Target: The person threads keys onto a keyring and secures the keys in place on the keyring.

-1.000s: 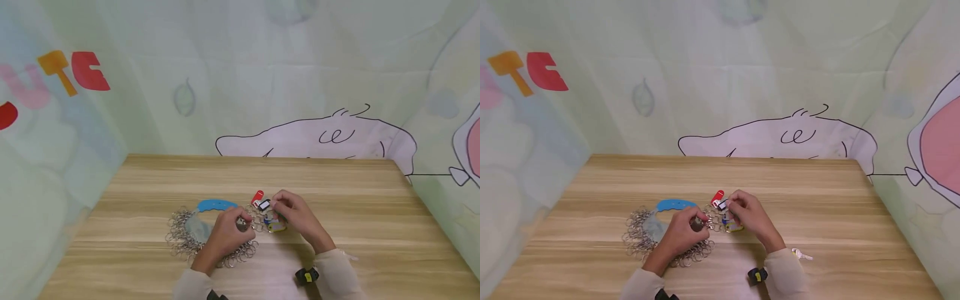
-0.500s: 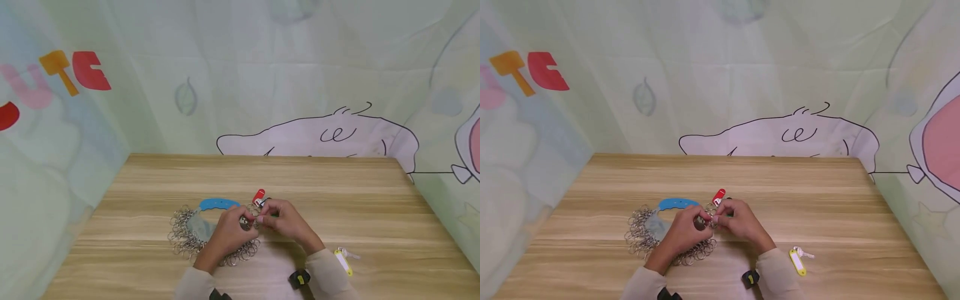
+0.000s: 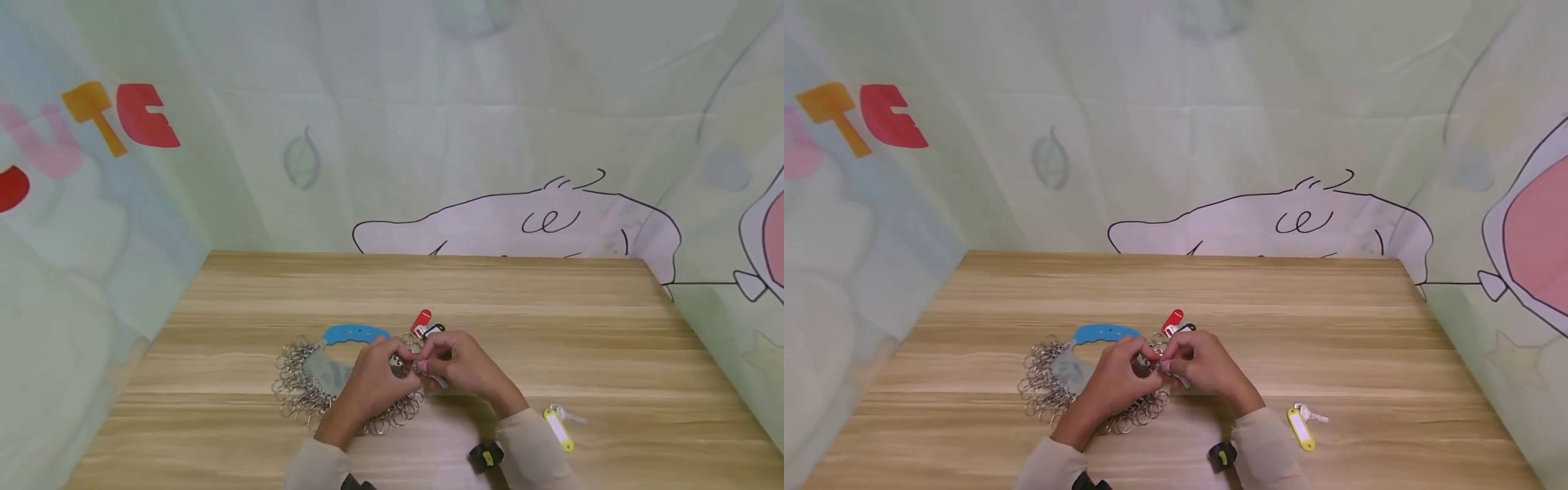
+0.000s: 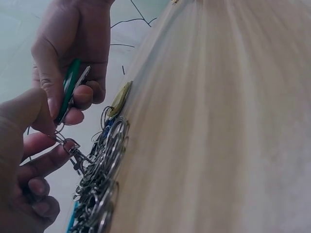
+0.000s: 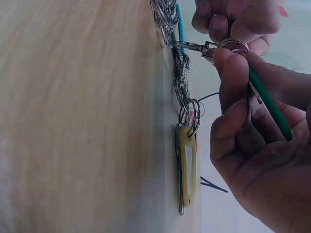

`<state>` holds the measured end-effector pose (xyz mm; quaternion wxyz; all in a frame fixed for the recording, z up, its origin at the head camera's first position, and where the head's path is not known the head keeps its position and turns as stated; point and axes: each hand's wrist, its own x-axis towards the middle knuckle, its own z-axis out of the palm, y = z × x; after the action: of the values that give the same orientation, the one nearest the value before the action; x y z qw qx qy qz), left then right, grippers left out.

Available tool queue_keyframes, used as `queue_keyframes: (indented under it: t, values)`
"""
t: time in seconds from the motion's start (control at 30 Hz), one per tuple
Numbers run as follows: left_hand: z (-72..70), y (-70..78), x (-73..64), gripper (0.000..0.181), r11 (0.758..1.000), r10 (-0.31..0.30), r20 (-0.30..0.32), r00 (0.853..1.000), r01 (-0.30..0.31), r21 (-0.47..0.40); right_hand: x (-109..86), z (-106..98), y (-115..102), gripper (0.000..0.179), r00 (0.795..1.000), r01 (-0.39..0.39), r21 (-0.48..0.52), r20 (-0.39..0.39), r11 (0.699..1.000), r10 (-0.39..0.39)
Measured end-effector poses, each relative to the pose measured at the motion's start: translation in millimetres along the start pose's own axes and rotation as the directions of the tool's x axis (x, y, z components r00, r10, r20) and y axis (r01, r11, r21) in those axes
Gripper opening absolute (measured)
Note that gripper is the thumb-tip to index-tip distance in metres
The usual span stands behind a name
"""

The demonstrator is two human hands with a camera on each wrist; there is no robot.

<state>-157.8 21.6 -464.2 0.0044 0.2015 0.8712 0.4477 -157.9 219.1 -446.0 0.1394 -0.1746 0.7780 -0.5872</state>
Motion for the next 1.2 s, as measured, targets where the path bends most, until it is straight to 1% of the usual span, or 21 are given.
queue_keyframes:
  t: [0.23, 0.43, 0.63, 0.8, 0.87, 0.9, 0.97, 1.07, 1.13, 1.2]
  values:
    - [1.0, -0.5, 0.5, 0.02, 1.0, 0.003, -0.004, 1.0, -0.003, 0.01, 0.2, 0.3, -0.7, 0.011, 1.0, 0.016, -0.044, 0.003, 0.999, -0.016]
    - [1.1, -0.2, 0.3, 0.02, 0.999, 0.029, -0.016, 0.999, -0.029, 0.027, 0.5, -0.9, -4.1, 0.014, 0.999, 0.051, -0.09, 0.011, 0.995, -0.05]
    - [-1.1, -0.3, -0.7, 0.019, 0.999, 0.032, -0.003, 0.999, -0.032, 0.024, -0.2, -1.8, -6.6, 0.015, 0.998, 0.07, -0.139, 0.001, 0.988, -0.071]
    - [-3.4, 1.1, -1.7, 0.014, 0.998, 0.051, 0.007, 0.999, -0.052, 0.028, -1.3, -3.7, -6.7, 0.013, 0.998, 0.058, -0.139, -0.013, 0.989, -0.06]
    - [-3.6, 1.4, -2.0, 0.016, 0.997, 0.061, 0.013, 0.998, -0.061, 0.035, -1.5, -4.4, -6.5, 0.012, 0.998, 0.052, -0.123, -0.012, 0.991, -0.053]
    - [-3.8, 1.5, -2.0, 0.019, 0.997, 0.071, 0.016, 0.997, -0.072, 0.039, -1.6, -4.6, -6.5, 0.011, 0.999, 0.048, -0.119, -0.012, 0.992, -0.05]
    - [-3.7, 1.3, -2.1, 0.029, 0.992, 0.113, 0.014, 0.994, -0.113, 0.055, -1.7, -4.9, -6.6, 0.01, 0.999, 0.045, -0.109, -0.011, 0.993, -0.046]
    - [-4.2, 1.3, -1.9, 0.044, 0.977, 0.195, 0.0, 0.981, -0.194, 0.084, -1.4, -4.8, -6.4, 0.007, 0.999, 0.042, -0.1, -0.01, 0.994, -0.043]
    - [-5.0, 1.2, -1.8, 0.049, 0.967, 0.239, -0.006, 0.971, -0.238, 0.092, -1.2, -4.4, -6.2, 0.007, 0.999, 0.037, -0.097, -0.01, 0.995, -0.039]
    - [-6.4, 1.3, -2.0, 0.047, 0.965, 0.249, 0.001, 0.969, -0.248, 0.087, -0.9, -3.6, -5.8, 0.008, 0.999, 0.03, -0.097, -0.014, 0.995, -0.032]
